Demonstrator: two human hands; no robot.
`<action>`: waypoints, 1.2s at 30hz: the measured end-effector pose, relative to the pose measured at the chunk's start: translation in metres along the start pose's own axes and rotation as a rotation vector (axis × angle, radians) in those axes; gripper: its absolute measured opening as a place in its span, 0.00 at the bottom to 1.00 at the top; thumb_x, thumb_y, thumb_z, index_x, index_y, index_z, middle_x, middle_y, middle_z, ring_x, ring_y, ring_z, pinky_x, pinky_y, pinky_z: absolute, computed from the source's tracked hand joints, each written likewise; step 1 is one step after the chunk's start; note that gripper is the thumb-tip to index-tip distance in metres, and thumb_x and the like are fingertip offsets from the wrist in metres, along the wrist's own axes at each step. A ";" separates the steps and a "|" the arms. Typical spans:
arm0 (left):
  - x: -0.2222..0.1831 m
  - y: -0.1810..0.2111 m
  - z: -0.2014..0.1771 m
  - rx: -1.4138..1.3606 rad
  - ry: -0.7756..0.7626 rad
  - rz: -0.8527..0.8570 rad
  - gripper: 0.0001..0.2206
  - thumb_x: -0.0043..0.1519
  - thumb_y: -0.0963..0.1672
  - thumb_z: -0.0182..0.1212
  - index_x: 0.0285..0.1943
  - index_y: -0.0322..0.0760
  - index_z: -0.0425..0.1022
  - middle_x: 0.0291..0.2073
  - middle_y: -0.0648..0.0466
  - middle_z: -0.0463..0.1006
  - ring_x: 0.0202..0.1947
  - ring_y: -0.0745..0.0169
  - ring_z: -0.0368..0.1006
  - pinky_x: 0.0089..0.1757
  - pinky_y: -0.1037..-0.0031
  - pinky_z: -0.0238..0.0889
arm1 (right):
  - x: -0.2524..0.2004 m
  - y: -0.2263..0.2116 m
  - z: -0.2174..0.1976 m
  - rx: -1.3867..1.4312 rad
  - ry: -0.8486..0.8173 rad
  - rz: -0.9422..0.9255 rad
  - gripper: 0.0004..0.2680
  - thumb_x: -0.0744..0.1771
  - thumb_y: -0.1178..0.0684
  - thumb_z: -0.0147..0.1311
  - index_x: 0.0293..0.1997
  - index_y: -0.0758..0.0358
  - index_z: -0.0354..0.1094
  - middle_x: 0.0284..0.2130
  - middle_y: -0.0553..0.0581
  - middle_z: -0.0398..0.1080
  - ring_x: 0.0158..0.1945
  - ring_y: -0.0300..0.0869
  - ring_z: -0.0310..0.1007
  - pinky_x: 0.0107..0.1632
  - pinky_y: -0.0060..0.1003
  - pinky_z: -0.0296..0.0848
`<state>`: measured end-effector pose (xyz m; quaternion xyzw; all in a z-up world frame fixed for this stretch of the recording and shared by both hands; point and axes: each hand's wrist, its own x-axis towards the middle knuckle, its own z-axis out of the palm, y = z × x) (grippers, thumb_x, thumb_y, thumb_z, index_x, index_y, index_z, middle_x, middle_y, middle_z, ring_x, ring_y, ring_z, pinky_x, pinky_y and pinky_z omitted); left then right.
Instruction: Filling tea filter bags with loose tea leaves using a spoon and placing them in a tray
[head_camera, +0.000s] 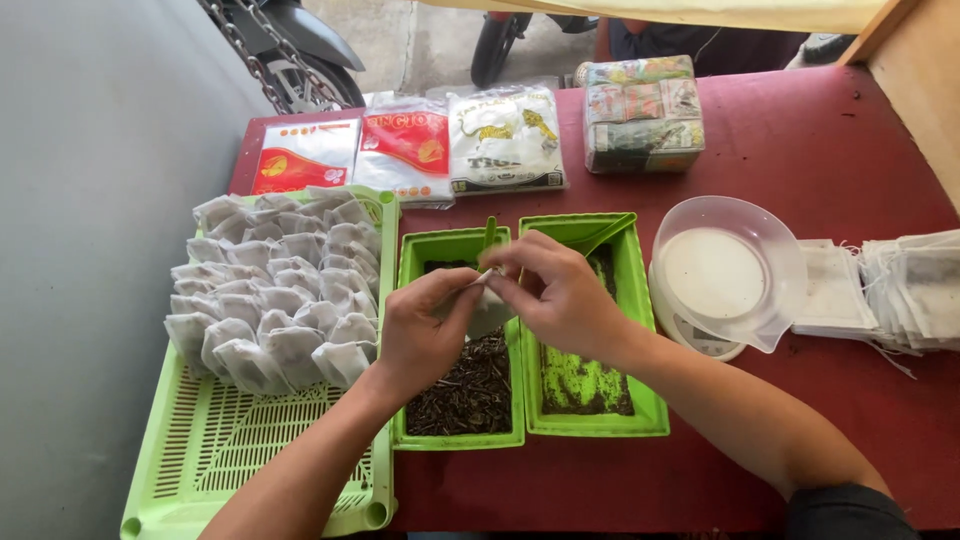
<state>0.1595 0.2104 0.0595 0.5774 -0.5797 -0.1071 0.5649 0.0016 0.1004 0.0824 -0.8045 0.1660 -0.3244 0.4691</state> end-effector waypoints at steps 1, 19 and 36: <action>0.000 -0.002 -0.001 0.002 0.005 -0.006 0.05 0.64 0.40 0.63 0.42 0.38 0.84 0.27 0.50 0.85 0.26 0.56 0.82 0.35 0.66 0.76 | -0.001 0.009 0.004 0.002 -0.008 0.002 0.06 0.67 0.61 0.56 0.47 0.63 0.74 0.29 0.57 0.72 0.25 0.40 0.71 0.28 0.30 0.71; -0.007 -0.017 -0.005 0.086 -0.039 0.047 0.03 0.61 0.42 0.68 0.41 0.41 0.81 0.30 0.52 0.83 0.34 0.48 0.82 0.36 0.65 0.74 | -0.007 0.031 0.023 -0.044 0.108 -0.112 0.01 0.66 0.61 0.60 0.36 0.63 0.77 0.22 0.54 0.73 0.22 0.40 0.74 0.24 0.31 0.72; -0.009 -0.020 -0.006 0.052 -0.060 0.028 0.04 0.66 0.43 0.62 0.41 0.42 0.82 0.23 0.53 0.77 0.25 0.54 0.77 0.30 0.69 0.70 | -0.007 0.027 0.023 -0.013 0.187 -0.196 0.02 0.67 0.62 0.59 0.38 0.64 0.77 0.23 0.55 0.71 0.21 0.36 0.68 0.22 0.29 0.67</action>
